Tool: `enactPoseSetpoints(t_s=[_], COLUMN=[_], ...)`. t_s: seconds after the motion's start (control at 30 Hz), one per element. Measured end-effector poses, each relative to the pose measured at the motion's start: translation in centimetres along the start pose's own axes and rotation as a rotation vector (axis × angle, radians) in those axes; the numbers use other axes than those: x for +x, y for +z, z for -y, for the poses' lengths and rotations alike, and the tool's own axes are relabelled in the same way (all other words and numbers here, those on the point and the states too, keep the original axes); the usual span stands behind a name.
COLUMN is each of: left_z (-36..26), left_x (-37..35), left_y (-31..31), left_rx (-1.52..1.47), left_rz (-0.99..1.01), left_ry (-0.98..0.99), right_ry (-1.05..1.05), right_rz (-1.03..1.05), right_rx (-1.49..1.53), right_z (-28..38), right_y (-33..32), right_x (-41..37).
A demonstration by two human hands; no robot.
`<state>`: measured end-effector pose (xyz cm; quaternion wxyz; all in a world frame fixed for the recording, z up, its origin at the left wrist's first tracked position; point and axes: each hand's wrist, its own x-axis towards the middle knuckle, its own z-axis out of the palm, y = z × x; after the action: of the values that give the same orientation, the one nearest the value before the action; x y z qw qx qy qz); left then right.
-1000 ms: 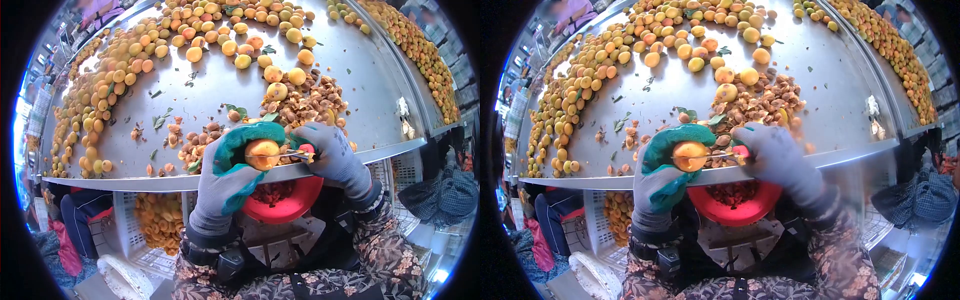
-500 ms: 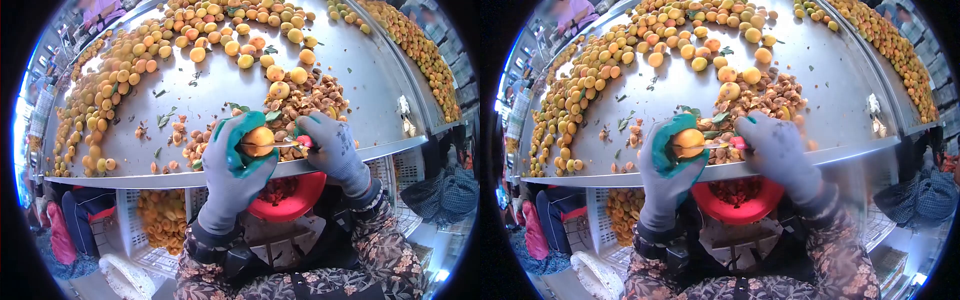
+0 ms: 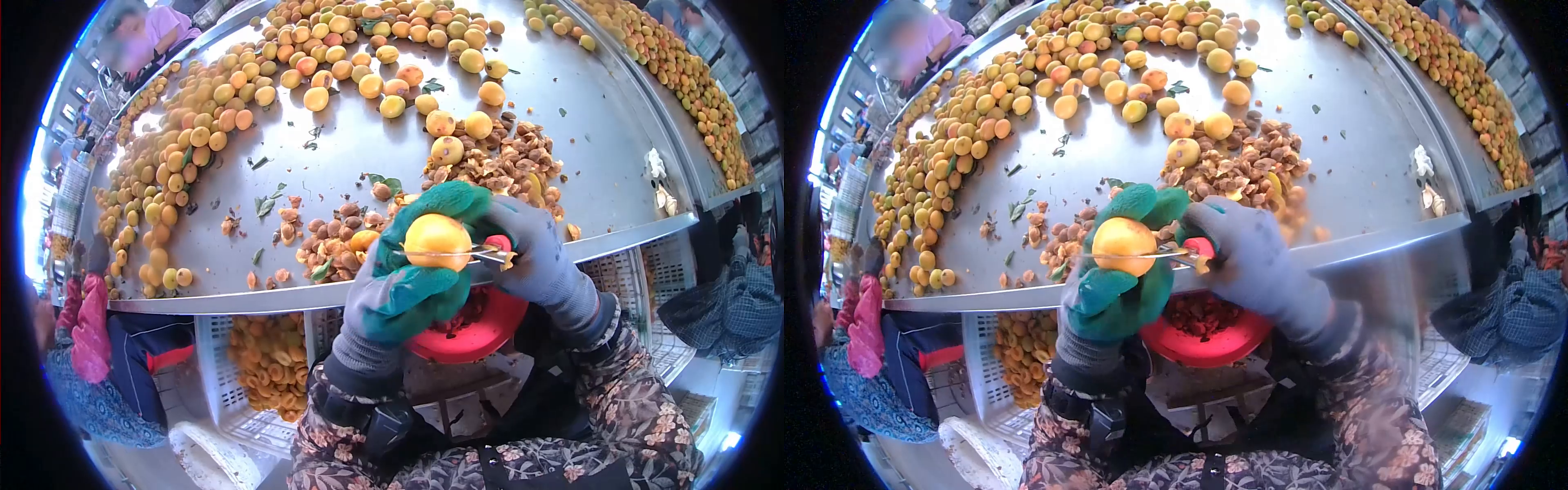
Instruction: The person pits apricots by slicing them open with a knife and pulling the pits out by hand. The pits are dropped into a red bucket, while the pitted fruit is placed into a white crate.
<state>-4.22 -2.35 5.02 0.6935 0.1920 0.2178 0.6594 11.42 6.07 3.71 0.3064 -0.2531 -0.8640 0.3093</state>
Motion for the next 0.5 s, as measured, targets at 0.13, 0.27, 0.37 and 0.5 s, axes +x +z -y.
enactPoseSetpoints(t_s=[0.13,0.27,0.37,0.5], left_z=[-0.3,0.4,0.0,0.8], left_x=[0.4,0.3,0.7,0.8], left_y=[-0.7,-1.6,-0.5,1.5], left_rx=[0.509,0.133,0.026,0.454], left_rz=[0.005,-0.054,0.012,-0.158], left_ry=[0.275,0.159,0.087,0.271], right_ry=[0.036,0.027,0.045,0.065], right_rz=[-0.050,-0.116,-0.103,-0.093], right_rx=[-0.182,-0.232,-0.291,-0.342], right_z=[-0.2,0.1,0.1,-0.2], right_y=[0.1,0.4,0.0,0.4], right_x=[-0.4,-0.3,0.0,0.1])
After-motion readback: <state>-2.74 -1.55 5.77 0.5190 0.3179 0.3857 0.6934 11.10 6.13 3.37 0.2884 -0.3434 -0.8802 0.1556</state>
